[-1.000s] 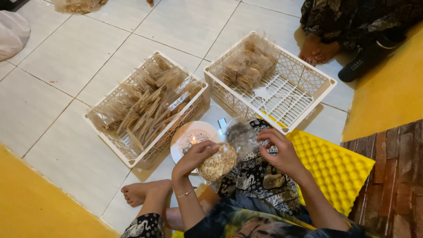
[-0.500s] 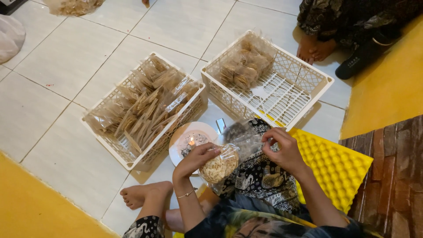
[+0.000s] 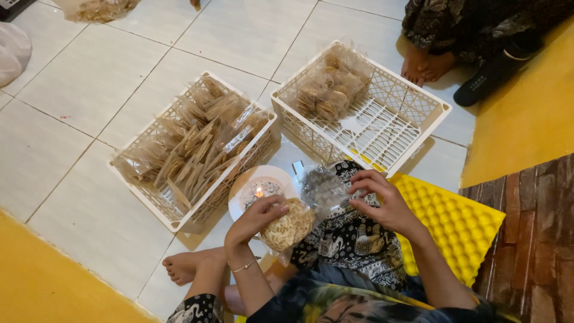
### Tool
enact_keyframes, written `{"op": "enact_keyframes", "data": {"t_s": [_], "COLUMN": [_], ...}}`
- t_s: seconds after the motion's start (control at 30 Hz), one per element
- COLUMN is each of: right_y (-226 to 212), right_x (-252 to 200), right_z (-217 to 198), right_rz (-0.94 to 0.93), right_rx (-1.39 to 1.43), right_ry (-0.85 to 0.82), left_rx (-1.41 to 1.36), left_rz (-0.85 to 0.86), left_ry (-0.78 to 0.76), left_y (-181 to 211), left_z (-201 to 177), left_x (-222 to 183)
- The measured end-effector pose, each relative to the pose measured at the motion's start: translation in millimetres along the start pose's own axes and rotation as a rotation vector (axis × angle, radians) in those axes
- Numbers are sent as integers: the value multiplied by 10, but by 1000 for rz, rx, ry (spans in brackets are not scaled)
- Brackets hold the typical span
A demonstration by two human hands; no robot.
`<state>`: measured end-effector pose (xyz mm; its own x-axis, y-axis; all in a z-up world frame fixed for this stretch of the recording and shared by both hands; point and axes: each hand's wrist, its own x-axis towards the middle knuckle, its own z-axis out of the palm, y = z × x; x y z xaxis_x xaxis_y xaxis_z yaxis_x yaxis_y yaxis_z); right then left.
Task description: Manually sealing plastic bags of snacks using a candle flame as a heat source.
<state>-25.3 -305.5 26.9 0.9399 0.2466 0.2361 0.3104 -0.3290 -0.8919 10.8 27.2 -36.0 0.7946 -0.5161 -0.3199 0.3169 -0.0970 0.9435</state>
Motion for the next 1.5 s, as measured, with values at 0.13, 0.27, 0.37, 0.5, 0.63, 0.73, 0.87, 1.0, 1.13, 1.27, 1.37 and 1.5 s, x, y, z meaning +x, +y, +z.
{"op": "enact_keyframes", "data": {"t_s": [0.13,0.27,0.37,0.5,0.63,0.73,0.87,1.0,1.13,1.27,1.37,1.5], "right_y": [151,164,117,193,233,142,80,-34,-57,-14,-51,-115], "right_x": [-44,-73,-82,-142,-175,-145,-81,-81,-31,-15,-11,2], "right_z": [17,-18,-46,-62,-4,30,11,-6,52,79,83,103], "right_rz": [8,-36,-112,-212,-191,-160,5,224,243,185,142,150], "right_rx": [53,316,376,378,396,370,393,220,154,179,216,235], "right_ry": [30,54,67,78,117,181,145,2,54,174,222,245], "left_rx": [13,43,30,-20,-23,-65,-31,141,244,309,306,298], "left_rz": [10,37,32,77,110,141,107,52,45,0,-16,-9], "left_ry": [-35,-73,-111,-164,-194,-224,-188,-123,-137,-148,-154,-163], "left_y": [82,198,81,265,122,54,155,576,754,669,441,411], "left_z": [46,128,100,184,157,141,166,263,438,508,448,402], "left_x": [-70,-95,-2,-79,22,67,-5,-184,-162,-62,40,30]}}
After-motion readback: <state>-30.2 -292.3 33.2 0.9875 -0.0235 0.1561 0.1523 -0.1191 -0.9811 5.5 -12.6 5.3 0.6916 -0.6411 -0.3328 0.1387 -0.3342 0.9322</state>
